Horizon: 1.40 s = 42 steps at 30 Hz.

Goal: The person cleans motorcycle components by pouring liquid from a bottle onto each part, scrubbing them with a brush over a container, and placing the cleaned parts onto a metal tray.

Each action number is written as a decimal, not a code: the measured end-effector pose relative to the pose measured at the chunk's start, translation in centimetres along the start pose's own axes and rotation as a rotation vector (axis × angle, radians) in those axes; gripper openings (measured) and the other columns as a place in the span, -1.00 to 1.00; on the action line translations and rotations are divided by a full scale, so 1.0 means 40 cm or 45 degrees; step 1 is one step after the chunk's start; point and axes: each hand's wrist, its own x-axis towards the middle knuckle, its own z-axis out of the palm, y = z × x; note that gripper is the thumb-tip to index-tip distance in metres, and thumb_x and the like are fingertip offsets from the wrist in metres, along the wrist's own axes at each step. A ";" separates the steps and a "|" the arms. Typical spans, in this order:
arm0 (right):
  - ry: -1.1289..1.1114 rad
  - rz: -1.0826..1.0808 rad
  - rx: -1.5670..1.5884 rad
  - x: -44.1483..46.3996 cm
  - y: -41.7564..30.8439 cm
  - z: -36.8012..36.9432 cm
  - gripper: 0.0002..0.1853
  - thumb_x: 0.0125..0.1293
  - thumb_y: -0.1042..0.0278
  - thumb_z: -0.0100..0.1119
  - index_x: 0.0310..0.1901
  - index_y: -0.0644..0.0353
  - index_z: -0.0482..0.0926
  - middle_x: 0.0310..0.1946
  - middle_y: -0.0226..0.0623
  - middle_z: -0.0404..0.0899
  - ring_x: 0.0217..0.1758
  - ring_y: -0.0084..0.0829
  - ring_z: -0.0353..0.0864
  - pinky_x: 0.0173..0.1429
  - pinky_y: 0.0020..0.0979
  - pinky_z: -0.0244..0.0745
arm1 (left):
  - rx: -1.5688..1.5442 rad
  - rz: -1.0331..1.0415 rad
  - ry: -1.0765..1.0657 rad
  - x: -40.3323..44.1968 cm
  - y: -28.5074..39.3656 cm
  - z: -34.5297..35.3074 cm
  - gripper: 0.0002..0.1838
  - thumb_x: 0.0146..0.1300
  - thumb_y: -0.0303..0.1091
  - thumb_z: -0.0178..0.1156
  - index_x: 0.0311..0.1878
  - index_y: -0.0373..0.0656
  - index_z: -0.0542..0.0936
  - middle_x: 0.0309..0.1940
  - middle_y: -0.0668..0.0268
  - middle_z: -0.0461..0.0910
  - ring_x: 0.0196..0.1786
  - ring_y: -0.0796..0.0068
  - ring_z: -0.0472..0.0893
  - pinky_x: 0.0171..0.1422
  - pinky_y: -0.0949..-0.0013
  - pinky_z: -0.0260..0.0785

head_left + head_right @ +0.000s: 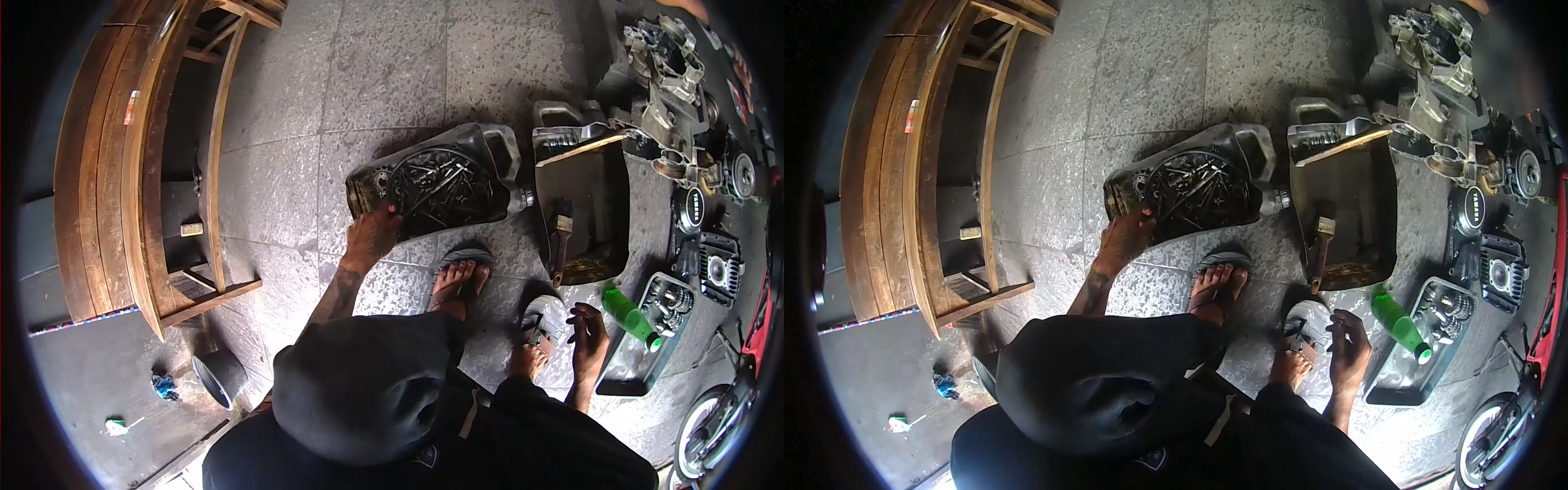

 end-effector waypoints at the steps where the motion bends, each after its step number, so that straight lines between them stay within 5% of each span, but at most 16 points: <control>1: 0.007 0.010 0.000 -0.001 0.000 0.001 -0.80 0.34 0.45 0.09 -0.06 0.32 0.56 -0.19 -0.26 0.64 -0.30 -0.55 0.62 -0.47 -0.59 0.45 | 0.005 -0.068 -0.110 0.006 0.010 0.003 -0.57 0.20 -0.06 0.21 0.08 0.01 0.43 -0.23 0.02 0.65 -0.06 -0.08 0.62 -0.01 -0.02 0.42; 3: 0.014 0.035 -0.001 -0.001 0.004 -0.001 -0.78 0.35 0.42 0.08 -0.04 0.30 0.55 -0.21 -0.25 0.64 -0.28 -0.54 0.63 -0.45 -0.58 0.46 | -0.034 -0.062 -0.291 0.021 0.014 0.014 -0.41 0.16 0.05 0.25 0.15 -0.04 0.34 -0.16 -0.03 0.62 0.01 -0.09 0.59 0.07 0.01 0.38; 7: 0.016 0.080 -0.002 0.003 0.007 0.002 -0.78 0.35 0.42 0.07 -0.02 0.30 0.55 -0.21 -0.24 0.65 -0.27 -0.53 0.63 -0.44 -0.57 0.46 | -0.105 -0.018 -0.276 0.043 -0.035 0.053 -0.43 0.13 -0.01 0.26 0.13 -0.04 0.34 -0.19 -0.04 0.63 -0.01 -0.10 0.60 0.06 0.05 0.39; 16: 0.013 0.063 -0.013 0.012 -0.005 0.006 -0.78 0.34 0.45 0.07 -0.02 0.30 0.55 -0.21 -0.24 0.66 -0.28 -0.52 0.63 -0.41 -0.56 0.47 | -0.413 -0.131 -0.052 -0.007 -0.032 -0.041 -0.50 0.11 -0.17 0.17 0.14 -0.03 0.38 -0.44 0.12 0.65 -0.29 0.04 0.65 -0.14 0.10 0.43; 22: 0.021 0.060 -0.015 0.009 -0.012 0.008 -0.78 0.33 0.47 0.07 -0.03 0.30 0.55 -0.21 -0.21 0.66 -0.29 -0.52 0.63 -0.41 -0.54 0.49 | -0.139 -0.248 0.172 -0.030 -0.043 -0.066 -0.41 0.09 -0.14 0.18 0.21 -0.07 0.33 -0.26 0.04 0.68 -0.12 -0.06 0.64 -0.02 0.08 0.45; 25: 0.012 0.036 -0.034 0.008 -0.020 0.006 -0.79 0.33 0.46 0.08 -0.04 0.31 0.56 -0.21 -0.23 0.66 -0.29 -0.52 0.64 -0.40 -0.53 0.50 | -0.225 -0.197 0.219 -0.035 -0.060 -0.048 -0.36 0.10 -0.24 0.18 0.27 -0.17 0.27 -0.36 0.09 0.67 -0.25 0.06 0.68 -0.19 0.13 0.52; 27: 0.017 0.033 -0.020 0.007 -0.014 0.004 -0.79 0.34 0.45 0.08 -0.04 0.31 0.55 -0.20 -0.23 0.66 -0.28 -0.52 0.64 -0.40 -0.54 0.50 | -0.853 -0.302 0.085 -0.044 -0.052 -0.048 -0.31 0.07 -0.39 0.17 0.31 -0.29 0.21 -0.33 0.12 0.61 -0.40 0.28 0.67 -0.41 0.30 0.52; 28: 0.022 0.031 -0.003 0.007 -0.010 0.005 -0.79 0.34 0.44 0.07 -0.04 0.31 0.55 -0.20 -0.24 0.66 -0.28 -0.52 0.64 -0.40 -0.54 0.50 | -0.852 -0.302 0.091 -0.047 -0.050 -0.039 -0.31 0.07 -0.39 0.17 0.31 -0.29 0.21 -0.33 0.12 0.61 -0.40 0.28 0.67 -0.41 0.30 0.52; 30: 0.015 0.037 0.009 0.006 -0.004 0.006 -0.79 0.35 0.44 0.07 -0.04 0.31 0.55 -0.20 -0.24 0.66 -0.27 -0.52 0.64 -0.40 -0.54 0.49 | -1.045 -0.144 0.415 -0.045 -0.048 -0.017 -0.27 0.05 -0.49 0.18 0.33 -0.36 0.16 -0.21 0.13 0.50 -0.49 0.46 0.60 -0.55 0.46 0.46; 32: 0.012 0.042 0.018 0.007 -0.002 0.005 -0.79 0.36 0.43 0.07 -0.04 0.31 0.55 -0.20 -0.25 0.65 -0.27 -0.51 0.65 -0.40 -0.55 0.49 | -1.131 -0.079 0.346 -0.035 -0.054 -0.027 -0.26 0.03 -0.54 0.18 0.34 -0.32 0.17 -0.11 0.13 0.43 -0.48 0.44 0.58 -0.51 0.44 0.46; 38: -0.007 0.010 0.072 0.006 0.004 0.003 -0.78 0.36 0.42 0.07 -0.03 0.31 0.55 -0.19 -0.23 0.65 -0.25 -0.51 0.65 -0.38 -0.55 0.49 | -1.424 0.117 0.345 -0.029 -0.004 -0.065 -0.37 0.02 -0.63 0.15 0.22 -0.11 0.29 -0.24 0.31 0.43 -0.45 0.60 0.48 -0.50 0.59 0.32; 42: -0.015 0.062 0.115 0.003 0.006 0.003 -0.79 0.36 0.47 0.08 -0.02 0.31 0.54 -0.18 -0.19 0.65 -0.22 -0.48 0.65 -0.32 -0.52 0.51 | -1.455 0.091 0.319 -0.047 0.056 -0.098 -0.51 0.22 -0.43 0.27 0.17 -0.03 0.31 -0.35 0.43 0.45 -0.53 0.73 0.37 -0.55 0.62 0.14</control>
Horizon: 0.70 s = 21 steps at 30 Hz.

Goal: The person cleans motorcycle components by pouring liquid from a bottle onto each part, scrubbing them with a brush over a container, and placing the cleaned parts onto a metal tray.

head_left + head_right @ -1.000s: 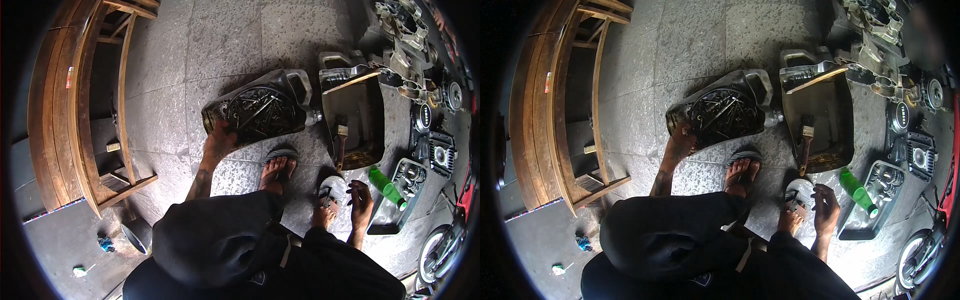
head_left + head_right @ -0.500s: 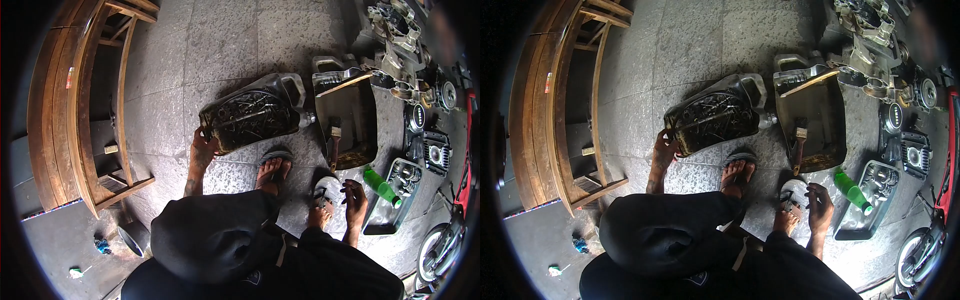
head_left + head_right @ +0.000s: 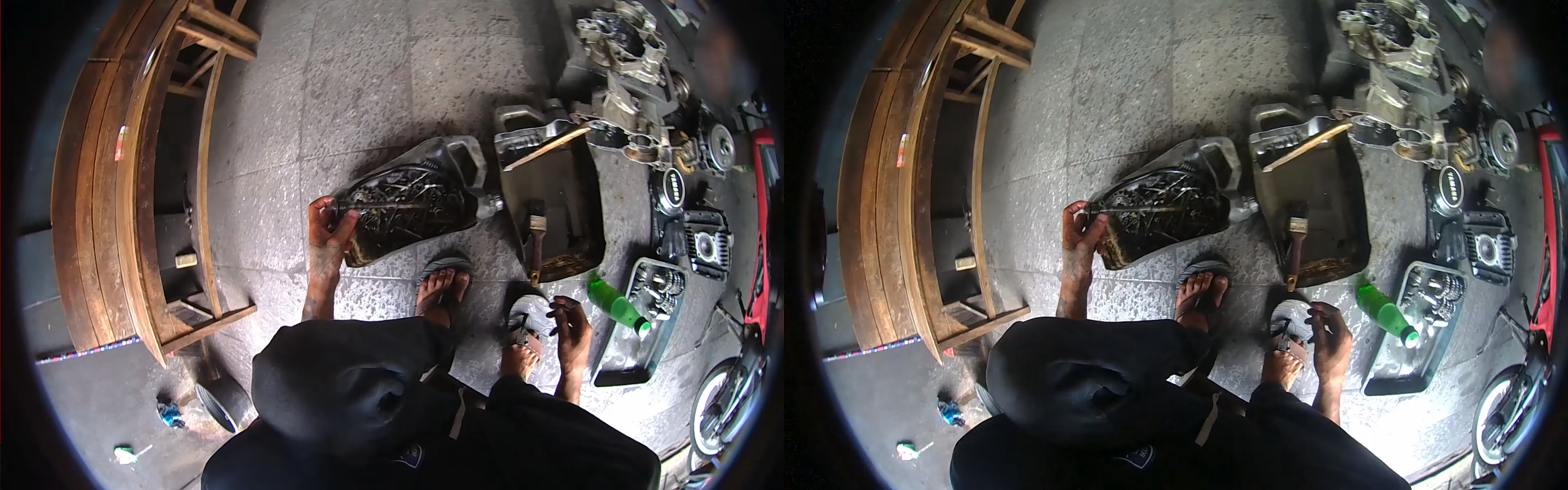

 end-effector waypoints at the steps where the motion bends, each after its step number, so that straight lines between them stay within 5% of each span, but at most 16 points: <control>1: 0.011 0.037 0.025 -0.003 -0.003 0.002 -0.79 0.36 0.48 0.09 -0.02 0.32 0.54 -0.17 -0.18 0.65 -0.20 -0.47 0.65 -0.28 -0.51 0.52 | 0.086 0.069 -0.026 0.003 0.000 -0.002 -0.58 0.30 -0.31 0.25 0.16 -0.06 0.34 -0.41 0.47 0.44 -0.55 0.76 0.34 -0.57 0.58 0.11; 6: 0.026 -0.124 0.023 0.008 0.001 0.012 -0.80 0.29 0.50 0.16 -0.07 0.32 0.56 -0.21 -0.16 0.67 -0.21 -0.37 0.70 -0.13 -0.43 0.55 | 0.384 0.340 0.015 0.012 -0.010 0.019 -0.87 0.33 -0.36 0.19 -0.12 -0.18 0.57 -0.36 0.45 0.54 -0.35 0.67 0.42 -0.24 0.58 0.30; 8: 0.123 -0.315 -0.176 0.023 0.003 0.016 -0.81 0.24 0.52 0.17 -0.10 0.31 0.56 -0.23 -0.10 0.63 -0.19 -0.15 0.66 -0.07 -0.32 0.53 | 0.425 0.639 -0.007 0.002 0.014 0.045 -0.86 0.32 -0.38 0.20 -0.12 -0.20 0.55 -0.39 0.44 0.53 -0.32 0.66 0.44 -0.20 0.58 0.32; 10: 0.259 -0.678 -0.577 0.069 0.053 0.016 -0.79 0.17 0.54 0.17 -0.13 0.28 0.55 -0.22 -0.06 0.57 -0.12 0.02 0.54 0.00 -0.20 0.47 | 0.539 0.566 -0.082 -0.009 0.071 0.053 -0.86 0.31 -0.39 0.20 -0.13 -0.23 0.54 -0.38 0.42 0.53 -0.29 0.66 0.45 -0.17 0.56 0.32; 12: 0.271 -0.733 -0.703 0.077 0.032 0.023 -0.75 0.12 0.51 0.17 -0.12 0.23 0.53 -0.15 -0.10 0.48 -0.01 -0.01 0.40 0.03 -0.13 0.41 | 0.542 0.593 -0.089 -0.005 0.094 0.054 -0.86 0.31 -0.39 0.20 -0.15 -0.23 0.54 -0.40 0.41 0.52 -0.29 0.63 0.44 -0.13 0.54 0.32; 21: 0.044 -0.793 -1.062 0.087 -0.027 0.018 -0.61 0.01 0.53 0.15 -0.04 0.10 0.58 -0.03 -0.21 0.38 0.11 -0.13 0.30 0.09 -0.08 0.26 | 0.612 0.573 -0.305 -0.012 0.321 0.058 -0.85 0.31 -0.34 0.22 -0.20 -0.21 0.53 -0.43 0.51 0.44 -0.36 0.74 0.33 -0.26 0.62 0.22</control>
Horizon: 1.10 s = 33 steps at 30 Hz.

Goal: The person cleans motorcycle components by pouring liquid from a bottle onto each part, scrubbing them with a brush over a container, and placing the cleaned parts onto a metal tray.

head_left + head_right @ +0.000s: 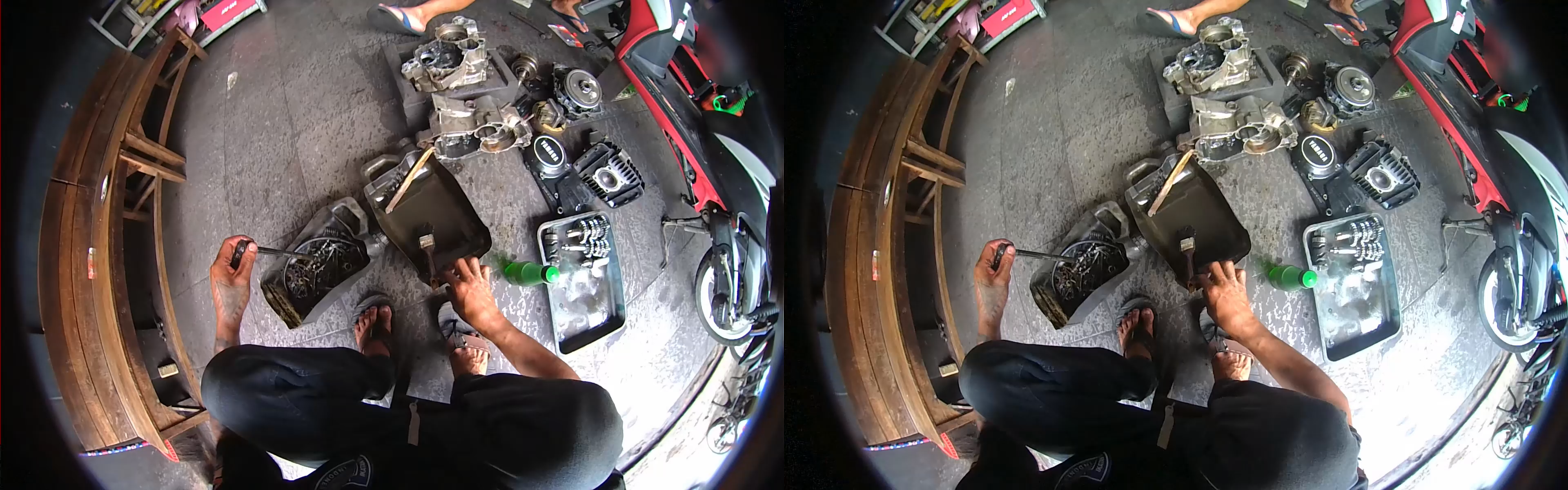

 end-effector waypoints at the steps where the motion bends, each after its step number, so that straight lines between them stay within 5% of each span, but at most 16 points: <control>1: 0.025 -0.001 -0.003 0.005 -0.004 -0.003 -0.61 0.01 0.53 0.15 -0.04 0.10 0.58 -0.03 -0.21 0.38 0.11 -0.13 0.30 0.09 -0.08 0.26 | -0.001 0.025 0.005 0.012 0.029 -0.008 -0.85 0.31 -0.34 0.22 -0.20 -0.21 0.53 -0.43 0.51 0.44 -0.36 0.74 0.33 -0.26 0.62 0.22; 3: 0.000 -0.048 0.144 0.016 -0.006 -0.008 -0.60 0.03 0.52 0.14 -0.02 0.08 0.58 -0.03 -0.21 0.39 0.11 -0.14 0.32 0.10 -0.08 0.29 | 0.122 0.209 -0.133 0.048 0.104 -0.006 -0.87 0.35 -0.31 0.18 -0.22 -0.16 0.51 -0.52 0.62 0.32 -0.48 0.83 0.20 -0.42 0.68 0.02; 7: -0.141 -0.016 0.012 0.089 0.019 0.019 -0.52 0.11 0.42 0.19 0.14 -0.03 0.52 0.08 -0.18 0.39 0.25 -0.09 0.30 0.25 -0.14 0.35 | 0.031 0.314 -0.410 0.125 0.237 0.068 -0.88 0.29 -0.38 0.24 -0.23 -0.21 0.53 -0.44 0.53 0.44 -0.40 0.76 0.33 -0.31 0.65 0.21; 11: -0.393 0.024 -0.052 0.161 0.036 0.072 -0.35 -0.06 0.23 0.47 0.16 -0.26 0.50 0.18 -0.26 0.30 0.33 -0.17 0.24 0.28 -0.15 0.36 | 0.176 0.443 -0.550 0.176 0.322 0.223 -0.82 0.25 -0.29 0.28 -0.20 -0.16 0.55 -0.46 0.47 0.52 -0.37 0.70 0.42 -0.26 0.53 0.32; 15: -0.423 -0.006 -0.106 0.168 0.060 0.099 -0.50 0.16 0.03 0.26 0.17 -0.23 0.49 0.23 -0.22 0.27 0.37 -0.11 0.20 0.25 -0.11 0.38 | 0.013 0.481 -0.657 0.211 0.273 0.401 -0.78 0.25 -0.25 0.28 -0.17 -0.17 0.54 -0.44 0.43 0.54 -0.35 0.67 0.45 -0.25 0.48 0.34; 16: -0.293 -0.082 -0.070 0.152 0.062 0.089 -0.57 0.27 -0.01 0.11 0.16 -0.15 0.50 0.26 -0.17 0.26 0.34 -0.06 0.25 0.23 -0.08 0.39 | -0.016 0.470 -0.669 0.209 0.262 0.437 -0.77 0.25 -0.25 0.27 -0.17 -0.19 0.53 -0.44 0.43 0.54 -0.35 0.66 0.45 -0.25 0.48 0.34; 19: 0.158 -0.041 0.300 0.140 0.049 0.056 -0.63 0.32 0.08 0.09 0.07 0.08 0.50 0.05 0.02 0.48 0.16 0.04 0.45 0.14 -0.11 0.46 | -0.047 0.371 -0.772 0.189 0.268 0.491 -0.80 0.29 -0.30 0.23 -0.17 -0.20 0.50 -0.40 0.49 0.47 -0.29 0.70 0.40 -0.18 0.53 0.30; 20: 0.154 -0.038 0.288 0.144 0.051 0.056 -0.63 0.32 0.08 0.09 0.07 0.08 0.50 0.05 0.02 0.48 0.16 0.04 0.45 0.14 -0.11 0.46 | -0.059 0.377 -0.781 0.195 0.250 0.511 -0.80 0.29 -0.29 0.23 -0.16 -0.20 0.50 -0.40 0.48 0.47 -0.29 0.70 0.40 -0.17 0.52 0.30; 22: 0.243 0.281 0.465 0.152 0.052 0.056 -0.65 0.32 0.12 0.11 0.02 0.16 0.49 -0.17 0.06 0.54 -0.15 0.10 0.58 -0.09 -0.07 0.54 | -0.044 0.409 -0.781 0.202 0.204 0.554 -0.79 0.30 -0.28 0.22 -0.17 -0.21 0.49 -0.39 0.46 0.48 -0.28 0.69 0.41 -0.15 0.52 0.31; 23: 0.241 0.282 0.460 0.154 0.058 0.054 -0.65 0.32 0.12 0.11 0.02 0.16 0.49 -0.17 0.06 0.54 -0.15 0.10 0.58 -0.09 -0.07 0.54 | -0.095 0.391 -0.790 0.201 0.186 0.568 -0.70 0.26 -0.18 0.25 -0.15 -0.22 0.50 -0.40 0.36 0.56 -0.27 0.53 0.52 -0.14 0.41 0.38; 25: 0.251 0.291 0.478 0.147 0.061 0.063 -0.68 0.32 0.18 0.07 0.02 0.15 0.49 -0.20 0.07 0.58 -0.23 0.14 0.59 -0.19 -0.04 0.56 | -0.112 0.501 -0.737 0.200 0.160 0.593 -0.71 0.28 -0.15 0.23 -0.19 -0.20 0.50 -0.45 0.42 0.50 -0.36 0.60 0.49 -0.27 0.46 0.34; 26: 0.236 0.295 0.487 0.149 0.076 0.079 -0.68 0.32 0.18 0.07 0.02 0.15 0.49 -0.20 0.07 0.58 -0.23 0.14 0.59 -0.19 -0.04 0.56 | -0.109 0.484 -0.742 0.202 0.141 0.598 -0.71 0.28 -0.15 0.23 -0.19 -0.20 0.50 -0.45 0.42 0.50 -0.36 0.60 0.49 -0.27 0.46 0.34; 29: 0.245 0.440 0.294 0.152 0.108 0.122 -0.71 0.26 0.16 0.16 -0.09 0.15 0.55 -0.34 0.01 0.63 -0.26 0.07 0.62 -0.17 -0.07 0.56 | -0.418 -0.083 -1.070 0.184 0.145 0.593 -0.68 0.46 -0.01 -0.07 -0.09 -0.08 0.42 -0.65 0.54 0.23 -0.81 0.73 0.13 -0.77 0.55 -0.06; 33: 0.775 0.598 0.972 0.141 0.054 -0.013 -0.81 0.29 0.34 0.21 -0.17 0.28 0.56 -0.37 -0.17 0.69 -0.26 -0.36 0.72 -0.17 -0.39 0.56 | -0.484 -0.348 -1.051 0.170 0.123 0.597 -0.47 0.42 0.22 -0.20 -0.06 -0.09 0.45 -0.52 0.41 0.29 -0.70 0.67 0.34 -0.71 0.54 0.14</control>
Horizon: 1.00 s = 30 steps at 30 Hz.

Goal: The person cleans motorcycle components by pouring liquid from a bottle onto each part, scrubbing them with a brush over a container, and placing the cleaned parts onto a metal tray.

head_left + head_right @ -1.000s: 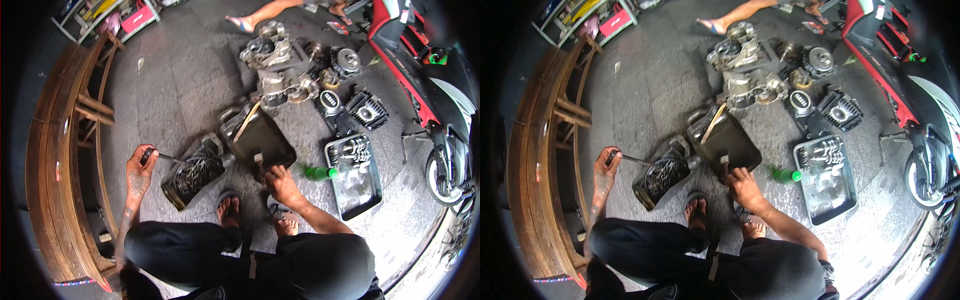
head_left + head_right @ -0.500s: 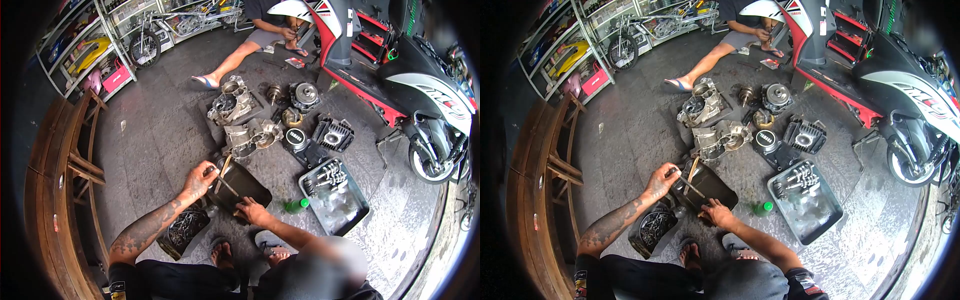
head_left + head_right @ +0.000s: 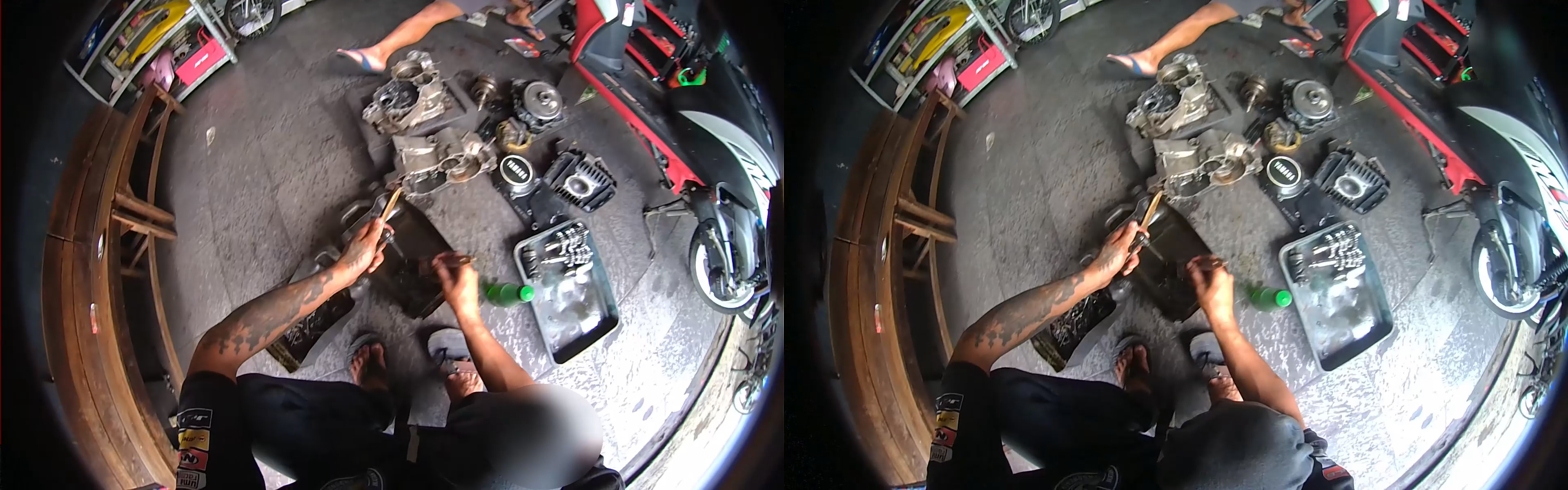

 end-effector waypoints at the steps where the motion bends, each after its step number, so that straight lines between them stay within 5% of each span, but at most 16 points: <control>1: 0.041 0.068 0.090 -0.002 -0.021 -0.002 -0.81 0.30 0.34 0.20 -0.18 0.29 0.57 -0.38 -0.19 0.68 -0.27 -0.40 0.70 -0.17 -0.40 0.55 | -0.043 -0.030 0.011 0.005 -0.002 0.002 -0.43 0.40 0.27 -0.22 -0.05 -0.09 0.45 -0.52 0.41 0.29 -0.69 0.65 0.36 -0.70 0.52 0.15; 6: 0.117 0.029 0.314 0.016 -0.154 -0.008 -0.82 0.30 0.34 0.20 -0.21 0.31 0.57 -0.39 -0.22 0.66 -0.32 -0.40 0.67 -0.18 -0.42 0.51 | -0.137 -0.046 -0.015 0.018 0.004 0.003 -0.32 0.36 0.36 -0.29 -0.04 -0.12 0.44 -0.51 0.39 0.30 -0.65 0.59 0.39 -0.66 0.47 0.19; 9: 0.063 -0.293 0.221 0.050 -0.206 0.009 -0.83 0.29 0.36 0.20 -0.21 0.30 0.57 -0.38 -0.18 0.64 -0.32 -0.33 0.67 -0.19 -0.40 0.50 | -0.137 -0.016 -0.027 0.015 0.003 0.011 -0.30 0.35 0.37 -0.31 -0.02 -0.14 0.44 -0.50 0.39 0.31 -0.61 0.59 0.41 -0.63 0.47 0.20; 14: 0.124 -0.398 -0.048 0.077 -0.159 0.004 -0.87 0.32 0.38 0.14 -0.22 0.27 0.55 -0.40 -0.11 0.66 -0.32 -0.18 0.71 -0.26 -0.27 0.53 | -0.112 -0.028 -0.025 0.025 -0.001 0.005 -0.30 0.36 0.37 -0.32 0.01 -0.12 0.44 -0.45 0.37 0.38 -0.59 0.60 0.42 -0.62 0.49 0.20; 18: 0.095 -0.041 -0.034 0.054 -0.106 -0.007 -0.86 0.32 0.34 0.14 -0.20 0.22 0.54 -0.37 -0.03 0.65 -0.26 -0.08 0.69 -0.20 -0.26 0.56 | -0.101 -0.046 -0.009 0.038 -0.001 -0.006 -0.46 0.42 0.21 -0.20 -0.02 -0.09 0.48 -0.52 0.43 0.33 -0.66 0.65 0.38 -0.66 0.53 0.19; 20: -0.058 -0.097 -0.263 0.050 -0.012 0.022 -0.84 0.31 0.32 0.15 -0.19 0.22 0.52 -0.35 0.04 0.63 -0.25 0.04 0.65 -0.23 -0.13 0.53 | -0.074 0.033 -0.021 0.042 -0.001 -0.007 -0.64 0.49 -0.02 -0.16 -0.04 -0.07 0.49 -0.54 0.46 0.31 -0.68 0.68 0.35 -0.66 0.56 0.18; 25: -0.362 -0.088 -0.557 0.041 0.092 0.067 -0.78 0.32 0.23 0.13 -0.16 0.21 0.55 -0.40 0.11 0.60 -0.24 0.13 0.59 -0.19 0.00 0.49 | 0.025 0.068 -0.002 0.047 -0.008 -0.018 -0.70 0.50 -0.10 -0.15 -0.01 -0.08 0.47 -0.56 0.48 0.30 -0.65 0.71 0.33 -0.62 0.58 0.22; 30: 0.050 0.044 -0.014 0.059 -0.021 0.026 -0.71 0.31 0.15 0.18 -0.18 0.25 0.62 -0.39 0.04 0.65 -0.23 -0.05 0.70 -0.14 -0.21 0.54 | 0.072 0.059 0.092 0.046 -0.013 -0.022 -0.69 0.49 -0.06 -0.15 0.03 -0.04 0.45 -0.24 0.41 0.44 -0.38 0.66 0.49 -0.45 0.52 0.42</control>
